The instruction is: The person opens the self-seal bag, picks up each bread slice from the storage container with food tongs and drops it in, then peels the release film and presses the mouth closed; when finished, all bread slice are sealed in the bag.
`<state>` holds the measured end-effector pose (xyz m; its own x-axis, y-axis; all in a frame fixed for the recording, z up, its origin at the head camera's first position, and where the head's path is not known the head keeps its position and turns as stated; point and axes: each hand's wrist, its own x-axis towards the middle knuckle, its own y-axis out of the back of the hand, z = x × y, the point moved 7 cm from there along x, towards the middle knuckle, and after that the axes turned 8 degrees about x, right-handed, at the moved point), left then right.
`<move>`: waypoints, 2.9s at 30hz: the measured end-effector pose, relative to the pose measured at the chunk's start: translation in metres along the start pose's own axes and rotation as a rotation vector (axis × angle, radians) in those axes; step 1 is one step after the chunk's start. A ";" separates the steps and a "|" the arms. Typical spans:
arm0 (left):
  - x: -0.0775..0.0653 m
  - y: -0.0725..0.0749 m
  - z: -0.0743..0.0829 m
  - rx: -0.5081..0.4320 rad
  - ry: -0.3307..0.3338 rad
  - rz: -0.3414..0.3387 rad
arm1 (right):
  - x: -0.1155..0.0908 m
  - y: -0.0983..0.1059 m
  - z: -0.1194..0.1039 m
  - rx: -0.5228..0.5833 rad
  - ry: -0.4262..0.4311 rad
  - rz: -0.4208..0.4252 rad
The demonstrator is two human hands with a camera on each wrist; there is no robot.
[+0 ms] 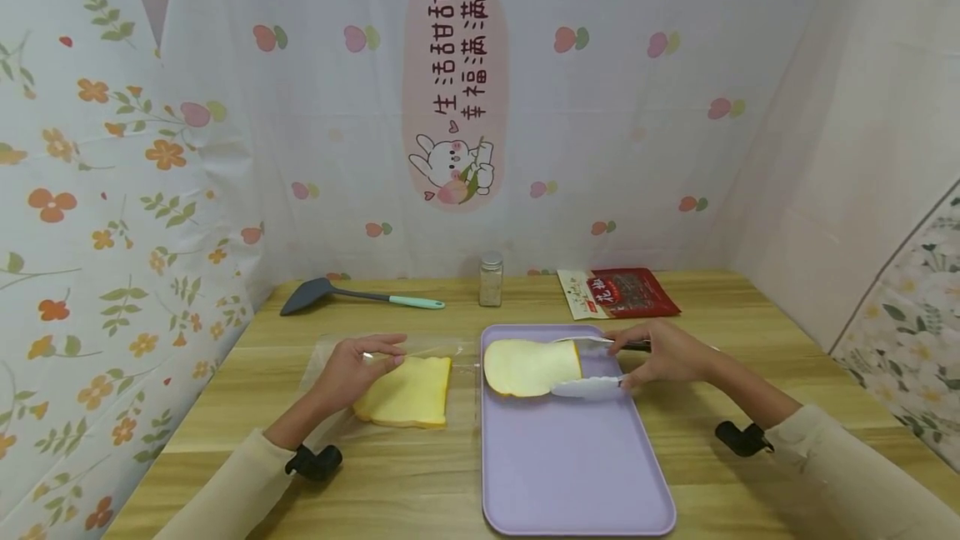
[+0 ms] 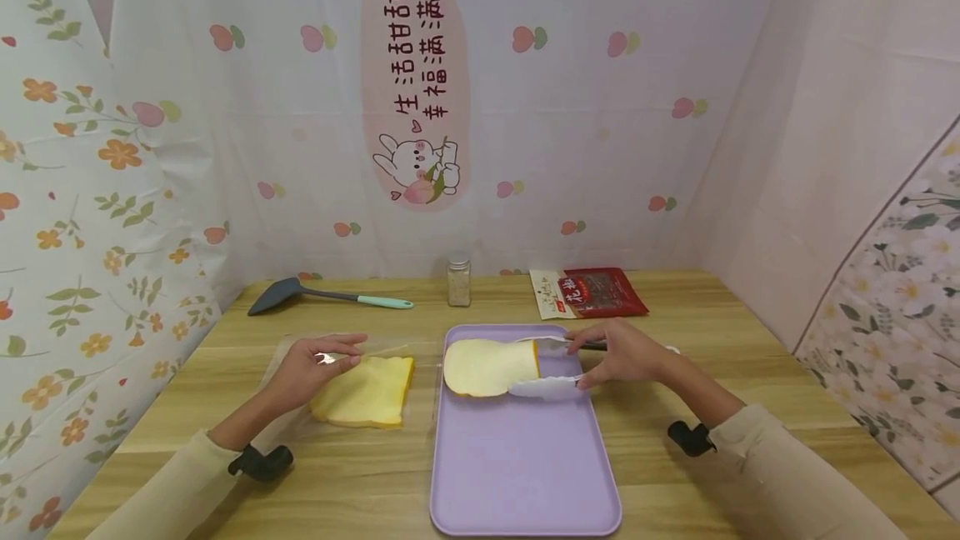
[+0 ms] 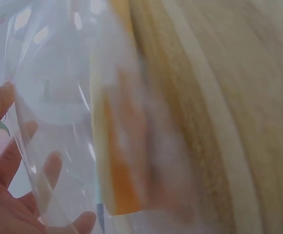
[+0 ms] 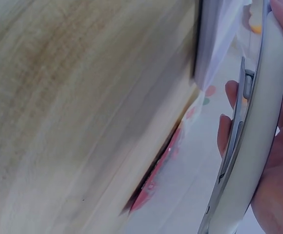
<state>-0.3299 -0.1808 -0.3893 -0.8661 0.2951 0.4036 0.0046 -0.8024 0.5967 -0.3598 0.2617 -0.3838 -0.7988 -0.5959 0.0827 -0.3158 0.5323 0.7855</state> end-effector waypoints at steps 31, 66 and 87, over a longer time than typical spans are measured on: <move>-0.001 0.003 0.001 -0.004 0.001 0.001 | 0.031 -0.036 -0.051 0.065 0.115 -0.015; 0.000 0.006 0.001 -0.005 -0.003 0.004 | 0.078 -0.078 -0.085 0.073 0.134 -0.003; 0.002 0.008 0.003 -0.021 -0.012 0.008 | 0.095 -0.093 -0.109 0.049 0.170 0.016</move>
<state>-0.3299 -0.1851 -0.3823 -0.8598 0.2945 0.4171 0.0012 -0.8157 0.5785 -0.3505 0.0894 -0.3821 -0.7069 -0.6783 0.2004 -0.3318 0.5683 0.7530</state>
